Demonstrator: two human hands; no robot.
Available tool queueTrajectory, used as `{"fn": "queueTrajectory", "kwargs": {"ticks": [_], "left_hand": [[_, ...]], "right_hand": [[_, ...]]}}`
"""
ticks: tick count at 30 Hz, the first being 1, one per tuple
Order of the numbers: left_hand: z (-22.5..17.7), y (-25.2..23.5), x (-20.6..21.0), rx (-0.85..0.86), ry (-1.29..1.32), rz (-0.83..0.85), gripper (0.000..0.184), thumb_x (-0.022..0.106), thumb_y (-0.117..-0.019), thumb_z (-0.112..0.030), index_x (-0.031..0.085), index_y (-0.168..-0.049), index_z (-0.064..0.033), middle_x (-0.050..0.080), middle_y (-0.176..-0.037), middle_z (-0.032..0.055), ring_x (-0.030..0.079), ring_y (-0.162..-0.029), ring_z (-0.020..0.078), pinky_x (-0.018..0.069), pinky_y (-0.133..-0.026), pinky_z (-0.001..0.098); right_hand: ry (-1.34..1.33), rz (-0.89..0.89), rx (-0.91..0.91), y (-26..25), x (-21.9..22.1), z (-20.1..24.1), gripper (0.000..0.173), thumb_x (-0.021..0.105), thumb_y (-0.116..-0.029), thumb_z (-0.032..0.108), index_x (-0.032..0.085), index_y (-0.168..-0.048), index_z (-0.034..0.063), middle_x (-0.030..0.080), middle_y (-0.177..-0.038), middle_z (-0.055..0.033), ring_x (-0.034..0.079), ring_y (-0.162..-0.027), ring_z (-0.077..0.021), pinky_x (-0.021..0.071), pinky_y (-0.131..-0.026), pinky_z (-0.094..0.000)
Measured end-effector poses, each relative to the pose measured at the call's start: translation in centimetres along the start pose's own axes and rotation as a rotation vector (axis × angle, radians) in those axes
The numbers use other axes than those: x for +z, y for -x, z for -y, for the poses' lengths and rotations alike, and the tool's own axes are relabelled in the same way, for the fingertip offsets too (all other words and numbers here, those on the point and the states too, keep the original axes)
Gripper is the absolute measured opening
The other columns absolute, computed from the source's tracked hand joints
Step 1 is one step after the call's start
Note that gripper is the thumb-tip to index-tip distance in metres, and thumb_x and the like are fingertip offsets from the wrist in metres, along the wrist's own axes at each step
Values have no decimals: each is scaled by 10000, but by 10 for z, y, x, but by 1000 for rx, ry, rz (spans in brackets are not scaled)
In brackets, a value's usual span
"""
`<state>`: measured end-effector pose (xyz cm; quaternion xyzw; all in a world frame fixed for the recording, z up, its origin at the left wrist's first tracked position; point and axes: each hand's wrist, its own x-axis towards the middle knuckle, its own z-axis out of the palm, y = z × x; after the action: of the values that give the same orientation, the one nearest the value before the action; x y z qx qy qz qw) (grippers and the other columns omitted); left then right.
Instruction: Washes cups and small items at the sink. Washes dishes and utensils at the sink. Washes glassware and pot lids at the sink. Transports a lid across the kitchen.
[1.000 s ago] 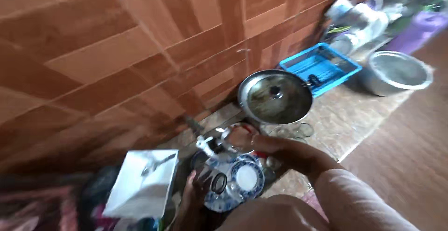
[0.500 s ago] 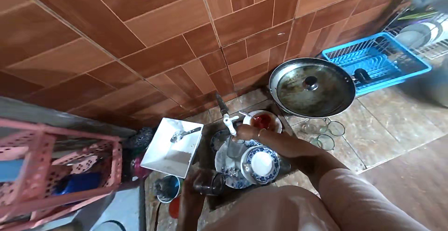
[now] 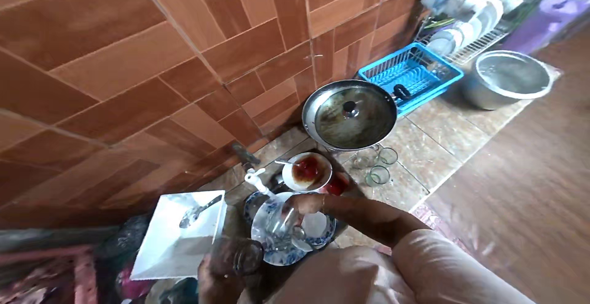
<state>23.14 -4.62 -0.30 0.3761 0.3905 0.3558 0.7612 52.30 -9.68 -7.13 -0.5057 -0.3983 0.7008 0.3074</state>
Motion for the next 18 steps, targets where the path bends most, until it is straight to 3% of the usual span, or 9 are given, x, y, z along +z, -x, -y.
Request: {"fn": "queueTrajectory", "kwargs": {"ticks": [1,3,4,6,8,12,15,18], "left_hand": [[-5,0,19,-1,-31,-25,568,128,-1080,-468,583,-1223,-159,727,-1070,-5,697,-1006,124,598,-870,374],[-12,-4,53,-12,-195,-71,496,141,-1105,-377,488,-1335,-109,716,-1085,-16,706,-961,105,608,-818,325],[-11,-8,65,-28,-278,-59,490,177,-1106,-375,461,-1384,-89,707,-1122,3,706,-950,121,603,-798,325],[-1,-25,79,-32,-400,59,515,307,-1076,-397,422,-1449,-61,675,-1237,61,702,-1000,186,601,-801,369],[8,-36,104,-10,-513,188,576,466,-1023,-385,411,-1474,-31,639,-1309,104,693,-1043,225,603,-816,402],[36,-38,173,16,-765,538,696,696,-890,-290,437,-1478,-23,573,-1412,122,651,-1136,214,583,-899,407],[65,-31,227,-22,-943,853,800,819,-816,-303,459,-1484,-49,531,-1477,124,625,-1224,217,578,-949,394],[103,-24,275,59,-1067,1181,830,875,-783,-304,489,-1482,-78,502,-1497,149,595,-1259,234,544,-1007,395]], "right_hand": [[237,-18,-79,16,-5,9,263,583,-1040,147,618,-1212,-49,664,-1019,-160,646,-807,-215,565,-741,-414],[676,-76,-173,54,-14,24,278,632,-1017,185,692,-1170,-38,705,-1093,-235,679,-1020,-370,510,-928,-599],[824,-116,-198,77,-17,27,278,633,-1016,211,704,-1160,-16,711,-1100,-240,666,-1076,-417,473,-957,-662],[1007,-244,-231,124,-23,21,267,634,-1015,239,710,-1142,16,716,-1091,-232,666,-1080,-446,474,-932,-696],[1082,-330,-133,169,-31,15,295,639,-1010,251,707,-1183,22,702,-1150,-245,654,-1106,-467,482,-932,-699],[1110,-372,17,258,-60,2,297,657,-996,273,705,-1063,-12,706,-982,-259,676,-984,-485,492,-861,-699],[1072,-378,242,313,-83,-9,324,642,-1011,300,707,-1059,-14,705,-996,-259,670,-1008,-481,471,-887,-708],[1035,-477,442,340,-115,-29,330,623,-1022,307,698,-1085,-8,706,-1041,-267,665,-1045,-492,470,-891,-720]]}}
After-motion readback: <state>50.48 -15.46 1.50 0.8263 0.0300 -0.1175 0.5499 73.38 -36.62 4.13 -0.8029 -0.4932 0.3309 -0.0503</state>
